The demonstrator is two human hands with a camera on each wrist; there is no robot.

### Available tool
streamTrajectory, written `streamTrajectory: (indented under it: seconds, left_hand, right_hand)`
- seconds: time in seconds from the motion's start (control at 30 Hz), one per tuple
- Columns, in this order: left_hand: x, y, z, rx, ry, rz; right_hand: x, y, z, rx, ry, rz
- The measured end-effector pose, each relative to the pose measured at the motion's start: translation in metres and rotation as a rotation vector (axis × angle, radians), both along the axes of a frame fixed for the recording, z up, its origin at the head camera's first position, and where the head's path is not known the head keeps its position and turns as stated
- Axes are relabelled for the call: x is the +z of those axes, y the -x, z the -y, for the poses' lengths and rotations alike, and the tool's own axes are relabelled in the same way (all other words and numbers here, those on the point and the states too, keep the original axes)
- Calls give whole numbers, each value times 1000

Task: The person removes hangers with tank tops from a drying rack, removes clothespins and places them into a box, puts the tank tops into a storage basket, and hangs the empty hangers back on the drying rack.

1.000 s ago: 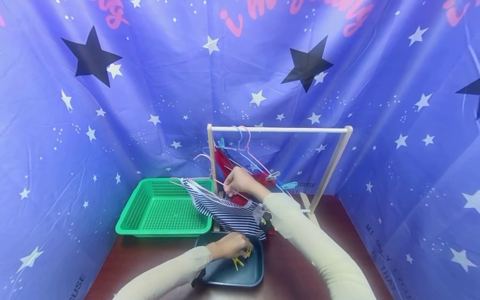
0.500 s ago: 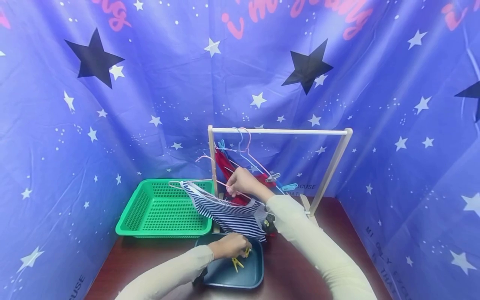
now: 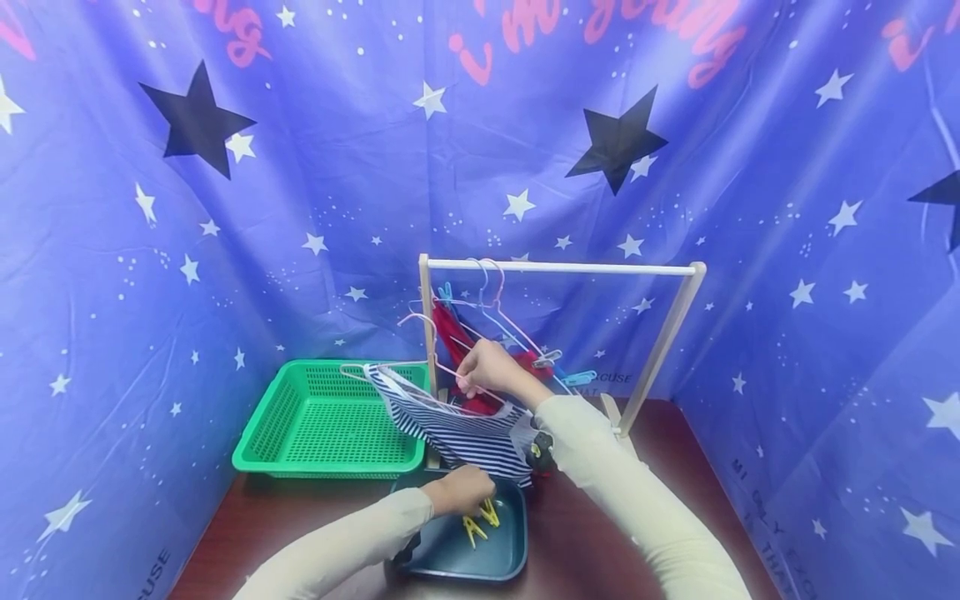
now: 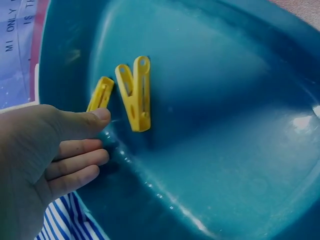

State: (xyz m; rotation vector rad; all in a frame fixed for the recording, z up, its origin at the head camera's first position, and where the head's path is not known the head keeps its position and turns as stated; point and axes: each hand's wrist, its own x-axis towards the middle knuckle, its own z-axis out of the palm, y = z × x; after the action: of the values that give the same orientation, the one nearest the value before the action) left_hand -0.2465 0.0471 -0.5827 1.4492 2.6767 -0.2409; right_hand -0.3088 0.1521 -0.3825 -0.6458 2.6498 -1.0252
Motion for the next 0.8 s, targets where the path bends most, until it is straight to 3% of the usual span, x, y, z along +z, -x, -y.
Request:
streamTrajectory:
  seconds: [0.17, 0.43, 0.63, 0.8]
  left_hand:
    - [-9, -2, -1, 3, 10, 19]
    - [-20, -2, -9, -12, 67, -40]
    - [-17, -4, -14, 13, 98, -41]
    - [-12, -6, -16, 6, 104, -85]
  right_hand:
    - [-2, 1, 0, -3, 17, 14]
    - [-7, -1, 0, -1, 53, 38]
    - [-5, -4, 1, 9, 41, 21]
    - [-5, -3, 1, 14, 30, 8]
